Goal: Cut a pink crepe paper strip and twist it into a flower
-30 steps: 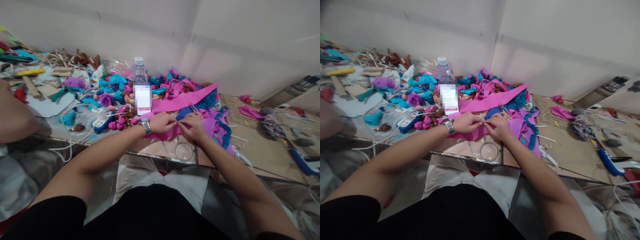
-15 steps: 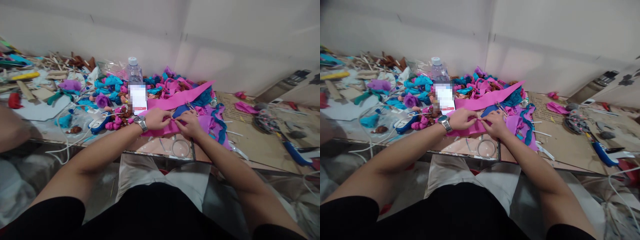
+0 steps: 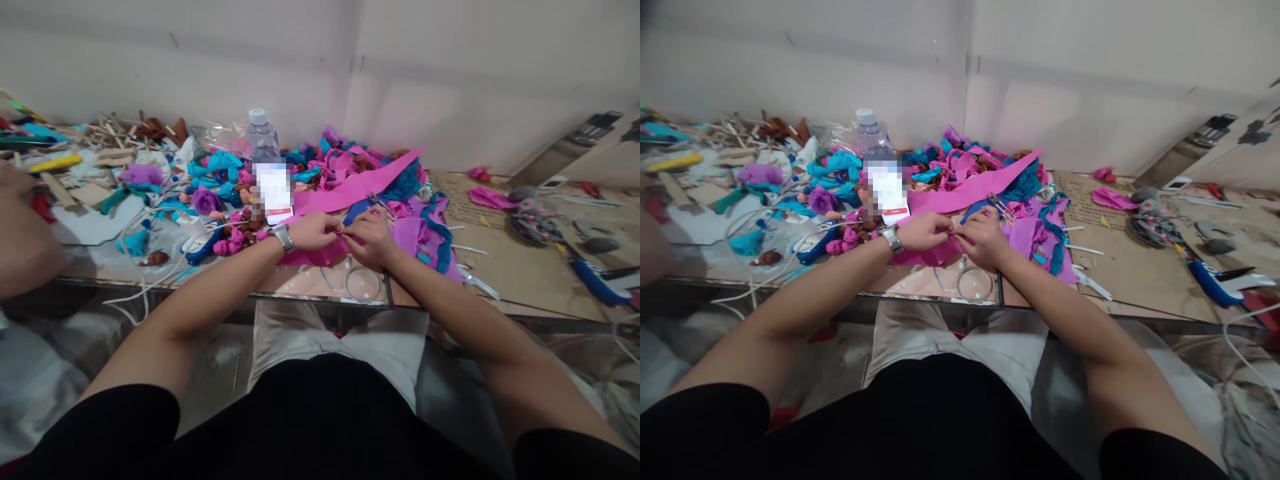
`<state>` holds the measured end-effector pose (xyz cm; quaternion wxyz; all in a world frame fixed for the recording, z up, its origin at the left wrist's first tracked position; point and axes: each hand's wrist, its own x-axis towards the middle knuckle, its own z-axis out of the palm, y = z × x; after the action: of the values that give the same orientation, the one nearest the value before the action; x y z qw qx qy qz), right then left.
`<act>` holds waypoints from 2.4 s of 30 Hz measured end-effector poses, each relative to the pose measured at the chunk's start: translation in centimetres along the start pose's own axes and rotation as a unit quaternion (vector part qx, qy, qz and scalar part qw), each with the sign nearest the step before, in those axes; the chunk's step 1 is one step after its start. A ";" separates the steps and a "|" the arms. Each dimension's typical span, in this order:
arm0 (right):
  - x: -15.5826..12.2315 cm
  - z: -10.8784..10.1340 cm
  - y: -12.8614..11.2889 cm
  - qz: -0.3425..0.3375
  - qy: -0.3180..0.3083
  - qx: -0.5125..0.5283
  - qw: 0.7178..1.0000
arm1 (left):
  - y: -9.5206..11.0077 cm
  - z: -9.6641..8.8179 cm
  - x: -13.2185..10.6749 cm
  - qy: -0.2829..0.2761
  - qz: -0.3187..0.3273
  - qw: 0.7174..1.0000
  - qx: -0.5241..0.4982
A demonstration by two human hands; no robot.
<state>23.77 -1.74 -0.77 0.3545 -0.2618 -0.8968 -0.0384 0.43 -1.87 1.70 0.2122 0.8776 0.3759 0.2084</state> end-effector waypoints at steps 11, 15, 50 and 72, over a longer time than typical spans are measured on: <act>-0.2 -0.1 0.1 -0.019 -0.004 -0.019 1.000 | -0.2 -0.2 0.2 0.003 -0.002 1.000 -0.006; -0.2 -0.4 0.3 -0.017 -0.003 -0.017 1.000 | 0.0 -0.3 0.1 -0.013 0.003 0.999 -0.031; -0.1 -0.6 0.5 0.004 -0.005 -0.011 1.000 | 0.2 -0.7 0.0 -0.012 0.009 1.000 -0.025; 0.0 -0.3 0.6 0.021 0.004 -0.015 1.000 | 0.3 0.1 0.1 0.060 0.018 0.998 0.030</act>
<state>24.30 -1.29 -0.60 0.3550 -0.2858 -0.8889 -0.0459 0.70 -2.06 1.81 0.1588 0.8764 0.3779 0.2527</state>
